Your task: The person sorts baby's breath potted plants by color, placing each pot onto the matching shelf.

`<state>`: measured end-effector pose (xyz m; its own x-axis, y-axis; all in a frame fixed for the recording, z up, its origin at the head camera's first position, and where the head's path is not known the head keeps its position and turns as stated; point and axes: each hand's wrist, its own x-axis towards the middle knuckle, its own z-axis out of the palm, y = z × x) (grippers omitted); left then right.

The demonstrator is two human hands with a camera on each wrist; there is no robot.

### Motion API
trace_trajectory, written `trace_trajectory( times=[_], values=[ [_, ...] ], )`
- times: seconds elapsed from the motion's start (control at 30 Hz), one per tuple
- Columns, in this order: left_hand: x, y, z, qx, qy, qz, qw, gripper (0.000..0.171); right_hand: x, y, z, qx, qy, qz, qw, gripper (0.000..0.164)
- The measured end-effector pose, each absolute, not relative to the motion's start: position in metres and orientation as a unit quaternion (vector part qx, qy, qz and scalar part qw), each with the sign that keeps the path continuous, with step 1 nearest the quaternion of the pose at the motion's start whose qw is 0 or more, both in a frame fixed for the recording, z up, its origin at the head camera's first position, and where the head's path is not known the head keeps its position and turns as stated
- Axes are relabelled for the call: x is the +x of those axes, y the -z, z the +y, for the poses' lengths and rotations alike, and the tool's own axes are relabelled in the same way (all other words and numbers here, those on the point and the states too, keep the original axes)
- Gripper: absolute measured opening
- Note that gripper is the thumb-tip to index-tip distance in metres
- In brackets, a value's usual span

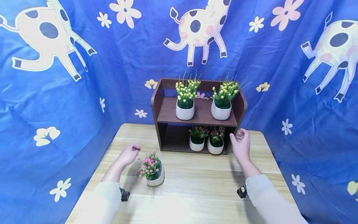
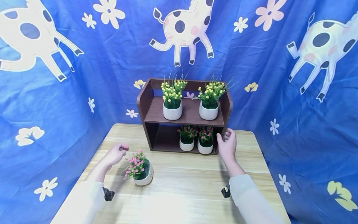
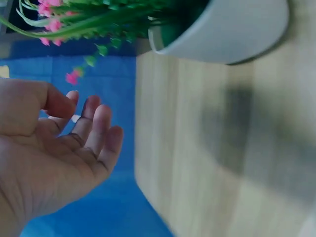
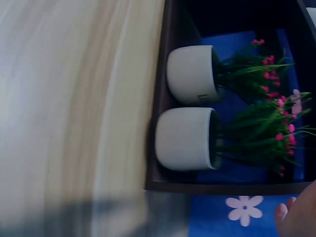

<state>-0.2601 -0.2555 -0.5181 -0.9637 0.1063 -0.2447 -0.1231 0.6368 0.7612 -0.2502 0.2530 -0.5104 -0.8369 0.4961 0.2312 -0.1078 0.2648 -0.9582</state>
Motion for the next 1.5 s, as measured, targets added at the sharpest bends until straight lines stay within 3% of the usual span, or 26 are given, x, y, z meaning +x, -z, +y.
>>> trace_trajectory(
  times=[0.27, 0.5, 0.67, 0.87, 1.23, 1.5],
  values=[
    [-0.24, 0.56, -0.271, 0.006, -0.452, 0.877, 0.163, 0.05, -0.261, 0.483, 0.263, -0.098, -0.601, -0.751, 0.255, 0.064],
    [-0.214, 0.583, -0.273, 0.007, -0.47, 0.863, 0.185, 0.059, -0.273, 0.464, 0.27, -0.092, -0.54, -0.791, 0.272, 0.055],
    [-0.194, 0.595, -0.268, 0.017, -0.461, 0.866, 0.193, 0.079, -0.279, 0.461, 0.274, -0.106, -0.494, -0.816, 0.282, 0.05],
    [-0.179, 0.607, -0.255, 0.057, -0.445, 0.88, 0.154, 0.1, -0.283, 0.459, 0.276, -0.121, -0.467, -0.831, 0.276, 0.049],
    [-0.178, 0.62, -0.227, 0.141, -0.46, 0.876, 0.026, 0.089, -0.29, 0.462, 0.28, -0.133, -0.451, -0.842, 0.265, 0.045],
    [-0.183, 0.628, -0.218, 0.109, -0.498, 0.86, 0.038, 0.098, -0.291, 0.461, 0.28, -0.142, -0.451, -0.841, 0.264, 0.035]
  ],
)
